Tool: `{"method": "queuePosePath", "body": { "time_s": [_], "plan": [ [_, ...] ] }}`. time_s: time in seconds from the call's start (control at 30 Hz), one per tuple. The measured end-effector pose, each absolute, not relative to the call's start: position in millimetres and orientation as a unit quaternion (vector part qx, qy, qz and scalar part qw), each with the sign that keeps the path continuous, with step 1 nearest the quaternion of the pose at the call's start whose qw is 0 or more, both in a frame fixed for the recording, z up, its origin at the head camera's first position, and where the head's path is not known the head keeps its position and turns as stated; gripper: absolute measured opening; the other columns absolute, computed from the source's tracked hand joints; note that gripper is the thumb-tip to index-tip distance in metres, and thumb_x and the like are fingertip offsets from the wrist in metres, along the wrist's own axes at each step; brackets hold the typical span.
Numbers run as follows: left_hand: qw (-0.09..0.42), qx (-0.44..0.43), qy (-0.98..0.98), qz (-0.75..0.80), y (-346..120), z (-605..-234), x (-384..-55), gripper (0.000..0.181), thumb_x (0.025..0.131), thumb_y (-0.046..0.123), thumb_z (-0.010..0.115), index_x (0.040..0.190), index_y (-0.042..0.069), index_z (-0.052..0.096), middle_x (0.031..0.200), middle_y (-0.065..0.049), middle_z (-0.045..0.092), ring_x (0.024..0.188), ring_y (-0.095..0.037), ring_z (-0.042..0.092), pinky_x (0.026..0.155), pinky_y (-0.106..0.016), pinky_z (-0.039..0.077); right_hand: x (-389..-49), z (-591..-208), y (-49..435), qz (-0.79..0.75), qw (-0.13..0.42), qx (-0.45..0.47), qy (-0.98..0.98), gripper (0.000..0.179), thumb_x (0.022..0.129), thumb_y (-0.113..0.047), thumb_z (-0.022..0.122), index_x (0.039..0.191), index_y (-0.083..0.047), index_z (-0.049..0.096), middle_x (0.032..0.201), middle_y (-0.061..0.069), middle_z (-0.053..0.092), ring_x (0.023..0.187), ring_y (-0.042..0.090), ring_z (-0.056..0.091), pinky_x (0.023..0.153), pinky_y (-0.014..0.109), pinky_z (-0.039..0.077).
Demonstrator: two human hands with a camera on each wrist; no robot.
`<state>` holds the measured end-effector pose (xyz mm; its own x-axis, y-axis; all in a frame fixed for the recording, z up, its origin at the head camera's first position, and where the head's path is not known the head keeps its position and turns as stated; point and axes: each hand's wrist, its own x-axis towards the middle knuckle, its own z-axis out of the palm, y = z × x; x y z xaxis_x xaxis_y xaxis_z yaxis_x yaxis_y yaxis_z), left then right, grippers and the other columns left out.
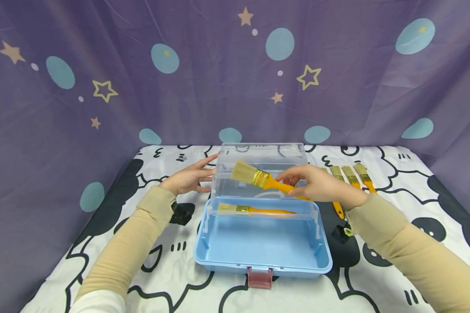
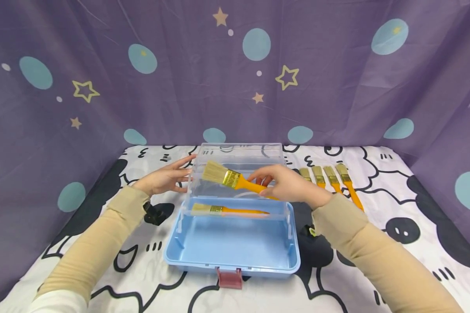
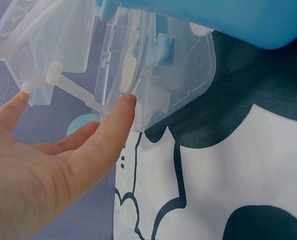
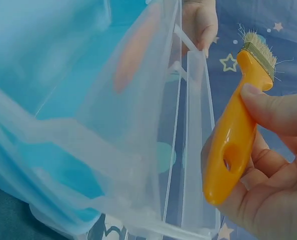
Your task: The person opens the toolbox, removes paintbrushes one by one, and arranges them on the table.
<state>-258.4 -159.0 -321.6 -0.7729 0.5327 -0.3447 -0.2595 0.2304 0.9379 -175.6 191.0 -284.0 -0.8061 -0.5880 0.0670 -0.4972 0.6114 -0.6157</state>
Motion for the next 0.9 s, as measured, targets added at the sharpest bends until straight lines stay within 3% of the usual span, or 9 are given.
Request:
{"method": "queuePosePath", "body": {
  "time_s": [0.37, 0.9],
  "plan": [
    [0.324, 0.095, 0.712, 0.616, -157.3, -319.3, -258.2, 0.068, 0.100, 0.023, 0.047, 0.153, 0.036, 0.006, 0.154, -0.016, 0.025, 0.140, -0.039, 0.024, 0.108, -0.061, 0.026, -170.4, -285.9, 207.7, -0.385, 0.083, -0.260, 0.882, 0.041, 0.084, -0.001, 0.069, 0.124, -0.005, 0.062, 0.100, 0.006, 0.063, 0.090, 0.020, 0.055, 0.082, 0.038, 0.049],
    [0.322, 0.098, 0.716, 0.612, -158.5, -321.1, -257.8, 0.068, 0.100, 0.024, 0.047, 0.152, 0.037, 0.006, 0.154, -0.015, 0.025, 0.140, -0.037, 0.027, 0.107, -0.059, 0.028, -164.7, -292.9, 222.7, -0.418, 0.096, -0.204, 0.880, 0.043, 0.085, -0.001, 0.066, 0.127, -0.004, 0.058, 0.110, 0.012, 0.063, 0.092, 0.021, 0.058, 0.082, 0.033, 0.049]
  ]
}}
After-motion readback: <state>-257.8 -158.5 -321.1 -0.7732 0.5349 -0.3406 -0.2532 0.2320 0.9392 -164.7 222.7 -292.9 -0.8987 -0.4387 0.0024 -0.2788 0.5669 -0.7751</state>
